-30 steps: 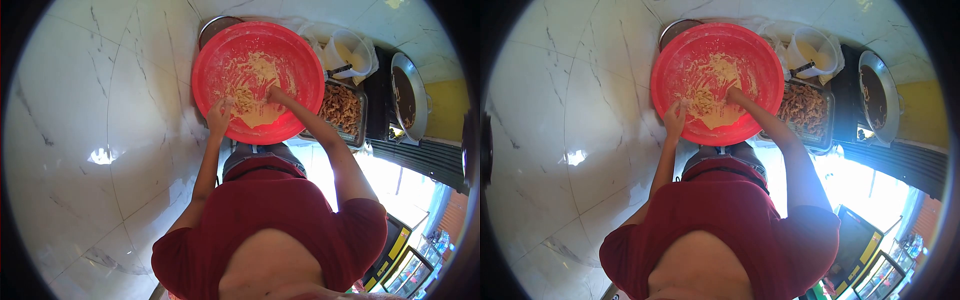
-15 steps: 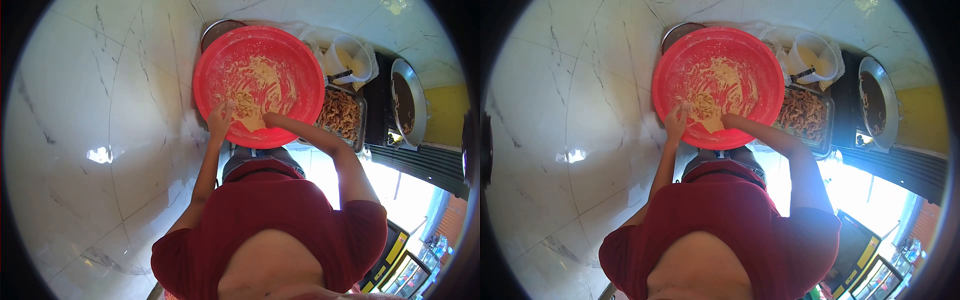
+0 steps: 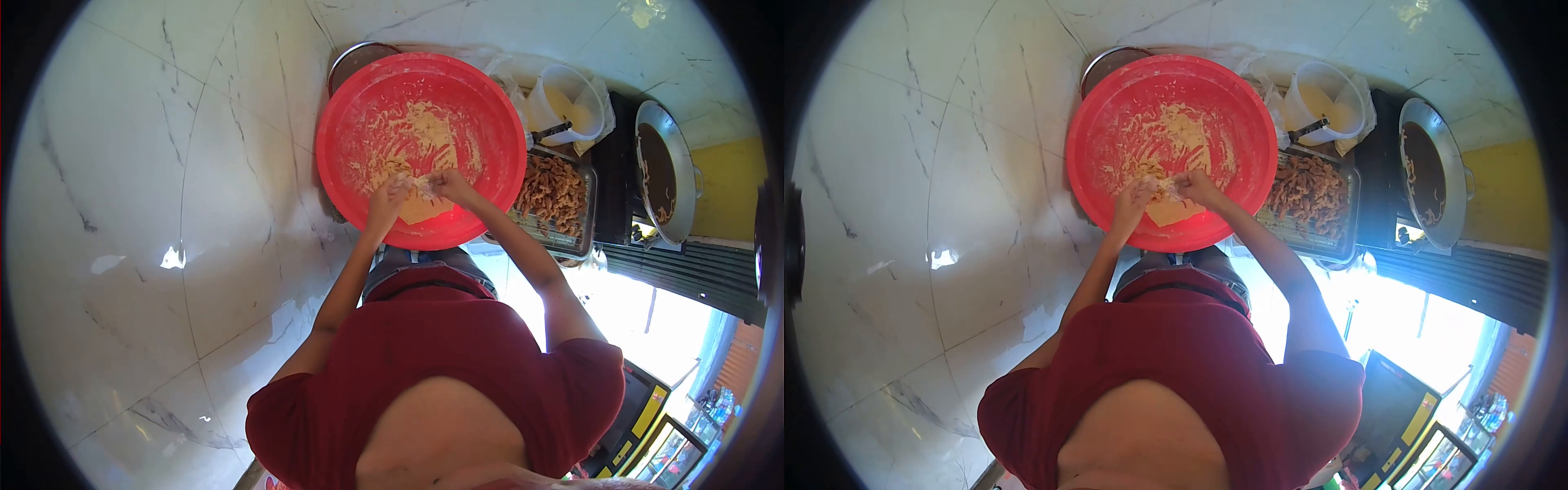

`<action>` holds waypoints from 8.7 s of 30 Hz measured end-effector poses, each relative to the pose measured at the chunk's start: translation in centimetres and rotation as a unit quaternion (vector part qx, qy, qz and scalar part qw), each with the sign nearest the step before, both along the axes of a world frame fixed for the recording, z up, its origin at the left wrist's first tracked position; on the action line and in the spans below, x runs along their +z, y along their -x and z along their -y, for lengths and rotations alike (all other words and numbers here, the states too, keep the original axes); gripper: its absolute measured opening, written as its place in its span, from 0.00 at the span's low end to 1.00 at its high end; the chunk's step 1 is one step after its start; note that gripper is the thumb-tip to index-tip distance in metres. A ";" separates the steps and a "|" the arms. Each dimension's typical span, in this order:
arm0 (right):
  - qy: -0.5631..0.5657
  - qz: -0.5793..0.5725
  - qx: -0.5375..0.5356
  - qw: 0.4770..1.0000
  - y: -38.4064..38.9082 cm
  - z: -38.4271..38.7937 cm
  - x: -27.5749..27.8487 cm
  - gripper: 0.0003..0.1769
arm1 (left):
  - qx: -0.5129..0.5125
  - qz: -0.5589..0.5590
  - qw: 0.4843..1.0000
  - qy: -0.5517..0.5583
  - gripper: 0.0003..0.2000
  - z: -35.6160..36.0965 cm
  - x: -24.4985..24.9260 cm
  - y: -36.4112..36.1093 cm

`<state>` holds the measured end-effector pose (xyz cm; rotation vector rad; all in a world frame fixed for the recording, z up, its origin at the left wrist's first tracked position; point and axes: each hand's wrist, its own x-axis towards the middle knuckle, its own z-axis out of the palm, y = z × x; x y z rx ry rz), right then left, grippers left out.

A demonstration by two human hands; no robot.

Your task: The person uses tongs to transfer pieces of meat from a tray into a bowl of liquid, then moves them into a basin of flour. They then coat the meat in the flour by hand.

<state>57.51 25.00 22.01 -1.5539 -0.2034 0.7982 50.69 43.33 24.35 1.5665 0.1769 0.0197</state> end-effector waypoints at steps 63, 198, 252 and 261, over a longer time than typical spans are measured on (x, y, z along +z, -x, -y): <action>0.402 0.258 0.347 0.807 1.2 -4.5 -5.1 0.17 | 0.094 0.090 0.898 -0.420 0.14 -3.9 3.5 2.3; 0.305 0.261 0.263 0.877 -13.1 4.9 -6.3 0.10 | 0.109 0.099 0.939 -0.312 0.08 -3.5 4.5 2.0; 0.349 0.261 0.269 0.859 0.9 -2.9 -12.3 0.14 | 0.114 0.079 0.940 -0.311 0.07 -3.3 5.0 1.8; 0.275 0.027 0.415 0.867 -0.5 -3.3 -1.6 0.16 | 0.118 0.075 0.937 -0.319 0.07 -3.3 4.5 1.9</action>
